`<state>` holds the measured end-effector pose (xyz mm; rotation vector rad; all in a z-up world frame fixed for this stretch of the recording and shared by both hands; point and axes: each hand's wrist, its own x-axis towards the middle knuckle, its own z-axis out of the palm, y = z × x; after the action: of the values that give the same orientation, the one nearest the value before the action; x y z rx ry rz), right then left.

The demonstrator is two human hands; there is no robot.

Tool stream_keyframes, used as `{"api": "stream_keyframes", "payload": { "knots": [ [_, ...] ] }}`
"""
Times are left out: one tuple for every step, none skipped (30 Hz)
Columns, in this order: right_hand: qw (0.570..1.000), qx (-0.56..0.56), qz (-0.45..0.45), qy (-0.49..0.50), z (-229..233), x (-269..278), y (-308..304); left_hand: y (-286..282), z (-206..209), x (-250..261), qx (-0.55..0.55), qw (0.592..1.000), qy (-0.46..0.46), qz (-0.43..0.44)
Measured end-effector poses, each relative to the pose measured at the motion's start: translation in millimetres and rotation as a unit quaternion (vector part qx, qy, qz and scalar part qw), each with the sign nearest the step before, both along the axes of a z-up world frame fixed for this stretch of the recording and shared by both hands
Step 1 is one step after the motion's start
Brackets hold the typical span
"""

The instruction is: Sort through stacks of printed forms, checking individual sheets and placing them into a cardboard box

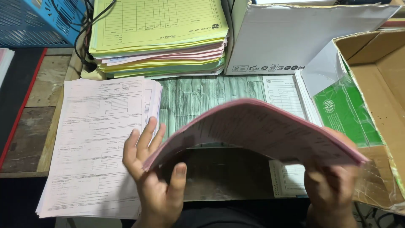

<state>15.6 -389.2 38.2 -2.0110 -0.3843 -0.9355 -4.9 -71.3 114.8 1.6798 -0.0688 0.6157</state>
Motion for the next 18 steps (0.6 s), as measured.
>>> {"api": "stream_keyframes", "payload": {
  "knots": [
    [0.974,0.128,0.0,0.189,36.7,5.3,30.7,3.2,-5.7,4.8,0.057,0.997,0.042,0.024],
    [0.896,0.25,-0.003,0.367,73.6,10.4,61.4,6.6,-11.2,9.5,0.113,0.989,0.084,0.049],
    [0.897,0.251,-0.001,0.365,57.7,9.8,53.8,4.4,-15.6,9.7,0.114,0.989,0.082,0.049],
    [0.907,0.233,-0.013,0.35,41.5,9.4,46.4,2.3,-20.3,10.1,0.068,0.988,0.101,0.09],
    [0.917,0.214,-0.026,0.337,25.5,7.5,38.8,0.0,-25.3,8.9,0.021,0.984,0.123,0.13],
    [0.917,0.213,-0.026,0.337,25.2,4.5,37.2,0.0,-26.9,4.6,0.02,0.983,0.124,0.131],
    [0.912,0.293,0.022,0.286,25.0,2.9,35.4,-0.2,-28.4,1.6,0.039,0.989,0.068,0.123],
    [0.897,0.37,0.071,0.231,24.7,1.3,33.6,-0.5,-30.0,-1.3,0.059,0.991,0.013,0.116],
    [0.897,0.369,0.07,0.233,19.3,-2.4,25.2,-1.7,-22.8,1.0,0.058,0.991,0.015,0.116],
    [0.922,0.301,0.074,0.233,14.0,-6.3,16.6,-3.1,-15.7,3.2,0.018,0.995,0.027,0.09],
    [0.942,0.232,0.076,0.23,8.3,-10.3,8.1,-4.4,-8.4,6.2,-0.022,0.997,0.039,0.063],
    [0.942,0.232,0.074,0.23,17.3,-5.8,14.2,-0.5,-19.8,3.6,-0.022,0.997,0.039,0.062],
    [0.94,0.202,0.045,0.272,26.7,0.5,21.4,4.4,-30.6,2.7,0.017,0.99,0.096,0.106],
    [0.934,0.171,0.015,0.314,36.3,6.8,28.6,9.4,-41.2,1.9,0.055,0.975,0.152,0.15],
    [0.935,0.172,0.015,0.311,42.9,9.5,31.8,9.1,-39.3,2.6,0.055,0.976,0.149,0.15],
    [0.939,0.182,0.037,0.291,49.0,12.3,35.3,9.1,-38.0,3.3,0.03,0.982,0.131,0.132],
    [0.939,0.191,0.058,0.279,54.8,11.1,38.8,9.1,-37.0,-0.9,0.004,0.986,0.119,0.115],
    [0.938,0.19,0.058,0.283,60.1,6.1,36.6,13.1,-33.7,-6.3,0.004,0.986,0.123,0.116]
  ]
}}
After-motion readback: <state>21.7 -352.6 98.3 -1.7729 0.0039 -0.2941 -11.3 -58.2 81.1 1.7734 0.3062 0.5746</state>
